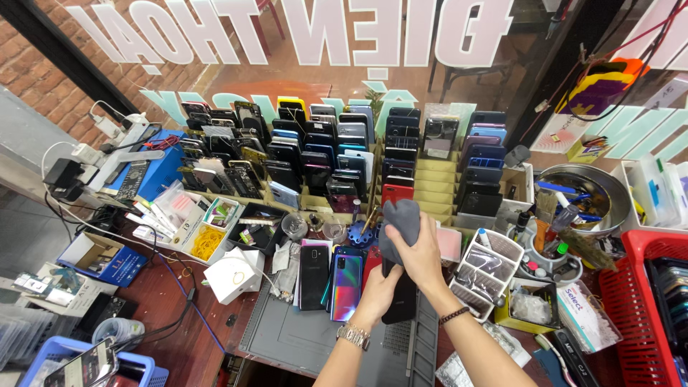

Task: The person wipes mobile phones one at a time with a gray cloth at a cluttered workbench, then places each cleaned phone into a display rack. They pick up phones from the bench, rub their bodies and screens with the cloth, and slot them upright among rows of other phones.

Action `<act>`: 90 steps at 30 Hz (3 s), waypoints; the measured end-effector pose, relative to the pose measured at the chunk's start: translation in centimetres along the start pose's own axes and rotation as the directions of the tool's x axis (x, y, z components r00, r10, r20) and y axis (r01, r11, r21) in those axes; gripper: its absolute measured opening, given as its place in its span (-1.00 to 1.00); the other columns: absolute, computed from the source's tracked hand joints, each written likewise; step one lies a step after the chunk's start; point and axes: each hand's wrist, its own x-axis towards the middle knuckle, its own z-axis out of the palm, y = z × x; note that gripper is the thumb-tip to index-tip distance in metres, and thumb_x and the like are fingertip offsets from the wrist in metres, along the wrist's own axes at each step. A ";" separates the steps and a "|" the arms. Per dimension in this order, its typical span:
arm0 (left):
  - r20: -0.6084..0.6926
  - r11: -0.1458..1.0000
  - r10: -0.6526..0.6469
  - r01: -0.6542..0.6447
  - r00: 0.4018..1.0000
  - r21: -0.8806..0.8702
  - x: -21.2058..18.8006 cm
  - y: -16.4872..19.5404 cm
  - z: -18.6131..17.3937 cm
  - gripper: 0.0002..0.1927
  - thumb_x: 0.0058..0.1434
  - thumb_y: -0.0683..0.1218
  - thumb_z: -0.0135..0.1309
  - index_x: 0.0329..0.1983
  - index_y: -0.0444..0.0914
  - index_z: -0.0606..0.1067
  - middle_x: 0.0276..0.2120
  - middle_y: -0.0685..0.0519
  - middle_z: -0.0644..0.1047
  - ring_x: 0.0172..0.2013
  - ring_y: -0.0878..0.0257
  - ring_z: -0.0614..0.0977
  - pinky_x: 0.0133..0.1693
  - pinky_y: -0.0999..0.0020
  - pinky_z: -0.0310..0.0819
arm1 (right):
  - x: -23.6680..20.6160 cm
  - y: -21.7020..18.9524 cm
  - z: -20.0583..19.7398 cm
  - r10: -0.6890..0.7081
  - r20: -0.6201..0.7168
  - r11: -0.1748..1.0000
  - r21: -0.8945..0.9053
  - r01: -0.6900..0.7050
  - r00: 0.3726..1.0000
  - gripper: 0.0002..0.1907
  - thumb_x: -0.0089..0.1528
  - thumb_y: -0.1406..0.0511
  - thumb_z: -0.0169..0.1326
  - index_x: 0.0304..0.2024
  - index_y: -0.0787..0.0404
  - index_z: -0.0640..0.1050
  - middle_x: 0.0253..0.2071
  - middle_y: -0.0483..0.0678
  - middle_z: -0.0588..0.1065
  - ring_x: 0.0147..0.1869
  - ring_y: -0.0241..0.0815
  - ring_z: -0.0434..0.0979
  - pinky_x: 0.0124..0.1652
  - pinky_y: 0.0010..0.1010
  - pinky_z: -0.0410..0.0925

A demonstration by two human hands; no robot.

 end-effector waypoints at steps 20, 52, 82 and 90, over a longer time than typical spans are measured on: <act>0.038 0.741 -0.240 0.209 0.970 -0.638 2.1 2.3 -3.2 -0.16 0.27 0.52 -0.27 0.20 -0.20 0.50 0.10 -0.06 0.59 0.08 0.11 0.61 0.13 0.15 0.47 | -5.6 -2.1 -1.7 -0.311 0.395 0.853 -0.285 0.437 0.865 -0.46 -0.01 0.26 0.33 -0.04 0.30 0.45 0.27 0.13 0.33 0.40 0.29 0.20 0.29 0.05 0.07; 0.242 0.927 -0.170 0.239 0.955 -0.290 3.5 4.2 -3.8 -0.64 0.29 0.02 0.17 0.01 -0.33 0.55 -0.25 -0.02 0.67 -0.31 0.20 0.72 -0.26 0.31 0.65 | 3.0 5.7 -2.6 0.218 0.299 0.929 0.227 -0.291 0.929 -0.62 0.26 0.31 0.16 0.14 0.26 0.56 -0.29 -0.13 0.55 -0.26 -0.38 0.48 -0.29 -0.54 0.33; 0.119 0.967 0.142 -0.164 0.983 0.193 14.3 3.3 5.4 -0.74 0.39 -0.06 0.02 0.02 -0.29 0.54 -0.24 0.02 0.69 -0.23 0.33 0.71 -0.18 0.43 0.57 | 23.2 5.4 -8.0 -0.092 0.254 0.881 -0.430 0.198 0.963 -0.72 0.25 0.34 0.10 0.02 0.21 0.47 -0.19 0.27 0.57 -0.04 0.29 0.57 -0.10 -0.04 0.40; 0.152 0.980 0.080 -0.105 0.985 0.167 14.7 2.1 5.4 -0.75 0.41 -0.06 -0.01 0.02 -0.29 0.54 -0.23 0.02 0.69 -0.24 0.33 0.70 -0.19 0.45 0.58 | 23.4 6.6 -5.8 -0.132 0.256 0.748 -0.608 0.266 0.958 -0.79 0.24 0.41 0.03 -0.06 0.30 0.47 -0.13 0.24 0.55 -0.03 0.30 0.56 -0.06 0.02 0.42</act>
